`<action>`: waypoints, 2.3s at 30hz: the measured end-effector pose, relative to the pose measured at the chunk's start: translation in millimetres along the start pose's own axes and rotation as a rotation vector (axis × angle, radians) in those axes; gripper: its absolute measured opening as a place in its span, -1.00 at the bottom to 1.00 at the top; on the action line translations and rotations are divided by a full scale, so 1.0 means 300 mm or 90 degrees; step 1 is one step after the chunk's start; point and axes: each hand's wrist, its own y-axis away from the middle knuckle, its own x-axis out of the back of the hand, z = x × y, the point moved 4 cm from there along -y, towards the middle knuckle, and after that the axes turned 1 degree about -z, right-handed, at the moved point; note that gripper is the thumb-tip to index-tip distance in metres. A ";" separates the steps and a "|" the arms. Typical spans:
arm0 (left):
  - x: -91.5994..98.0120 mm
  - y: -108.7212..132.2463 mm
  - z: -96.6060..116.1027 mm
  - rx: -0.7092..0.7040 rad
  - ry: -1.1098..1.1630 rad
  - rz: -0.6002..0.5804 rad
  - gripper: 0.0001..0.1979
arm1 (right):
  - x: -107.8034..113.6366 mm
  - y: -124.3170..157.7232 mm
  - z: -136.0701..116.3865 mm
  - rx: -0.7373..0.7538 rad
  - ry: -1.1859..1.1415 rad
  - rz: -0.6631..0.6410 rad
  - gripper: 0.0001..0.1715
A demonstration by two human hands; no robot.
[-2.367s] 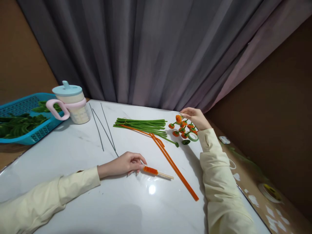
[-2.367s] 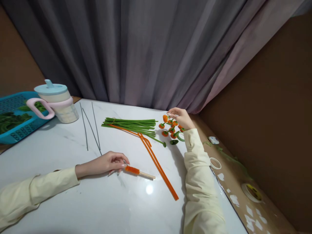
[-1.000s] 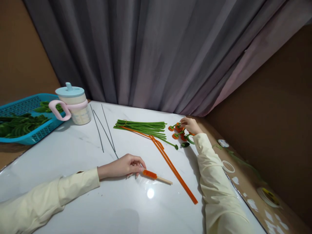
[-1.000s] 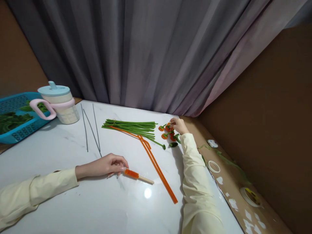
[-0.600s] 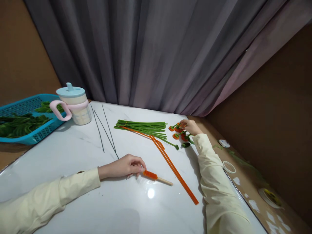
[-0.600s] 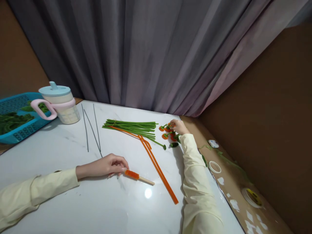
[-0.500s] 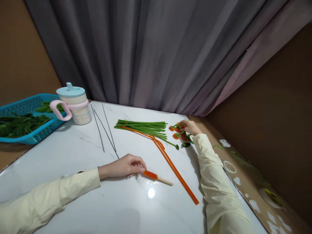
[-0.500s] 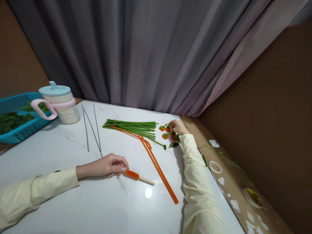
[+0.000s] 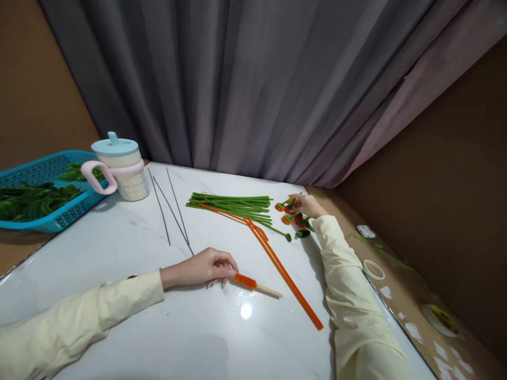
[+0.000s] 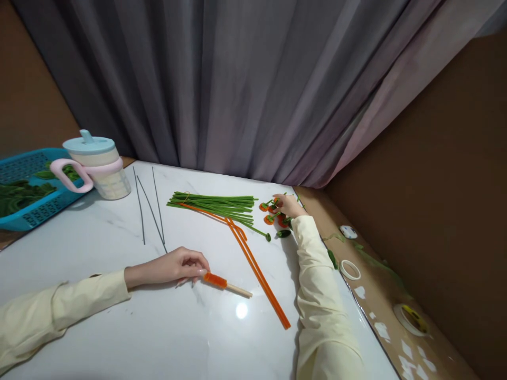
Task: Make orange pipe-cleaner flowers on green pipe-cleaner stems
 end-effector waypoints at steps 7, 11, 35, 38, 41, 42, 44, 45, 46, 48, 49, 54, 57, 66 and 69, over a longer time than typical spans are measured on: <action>0.006 -0.002 -0.019 -0.002 0.070 0.071 -0.65 | 0.289 0.167 -0.256 0.051 -0.008 0.184 -0.63; 0.019 0.010 0.006 -0.039 0.120 0.141 -0.64 | 0.198 0.358 -0.524 0.231 -0.009 0.009 -0.72; -0.040 0.094 0.115 -0.339 -0.413 0.210 -0.69 | -0.175 0.632 -0.648 0.363 0.132 0.124 -0.79; -0.046 0.096 0.119 -0.394 -0.457 0.230 -0.71 | -0.188 0.632 -0.643 0.368 0.096 0.128 -0.77; -0.057 0.097 0.120 -0.483 -0.490 0.270 -0.74 | -0.201 0.634 -0.633 0.373 0.073 0.144 -0.77; -0.063 0.096 0.119 -0.505 -0.503 0.276 -0.75 | -0.206 0.635 -0.629 0.373 0.070 0.147 -0.77; -0.075 0.092 0.113 -0.519 -0.532 0.280 -0.77 | -0.214 0.636 -0.625 0.368 0.068 0.149 -0.78; -0.079 0.090 0.110 -0.516 -0.544 0.280 -0.78 | -0.218 0.637 -0.625 0.368 0.071 0.149 -0.79; -0.083 0.088 0.108 -0.508 -0.553 0.280 -0.79 | -0.220 0.638 -0.627 0.369 0.077 0.150 -0.79; -0.088 0.082 0.103 -0.469 -0.569 0.270 -0.80 | -0.224 0.640 -0.634 0.377 0.095 0.152 -0.79; -0.089 0.078 0.100 -0.442 -0.577 0.260 -0.80 | -0.225 0.640 -0.638 0.382 0.103 0.151 -0.78; -0.087 0.062 0.091 -0.349 -0.605 0.203 -0.74 | -0.227 0.637 -0.656 0.393 0.128 0.129 -0.75; -0.083 0.061 0.097 -0.329 -0.571 0.157 -0.78 | -0.230 0.642 -0.657 0.398 0.131 0.116 -0.72; -0.070 0.067 0.128 -0.207 -0.416 0.169 -0.91 | -0.236 0.654 -0.661 0.390 0.111 0.147 -0.83; -0.079 0.059 0.129 -0.221 -0.441 0.171 -0.86 | -0.233 0.656 -0.667 0.394 0.115 0.164 -0.79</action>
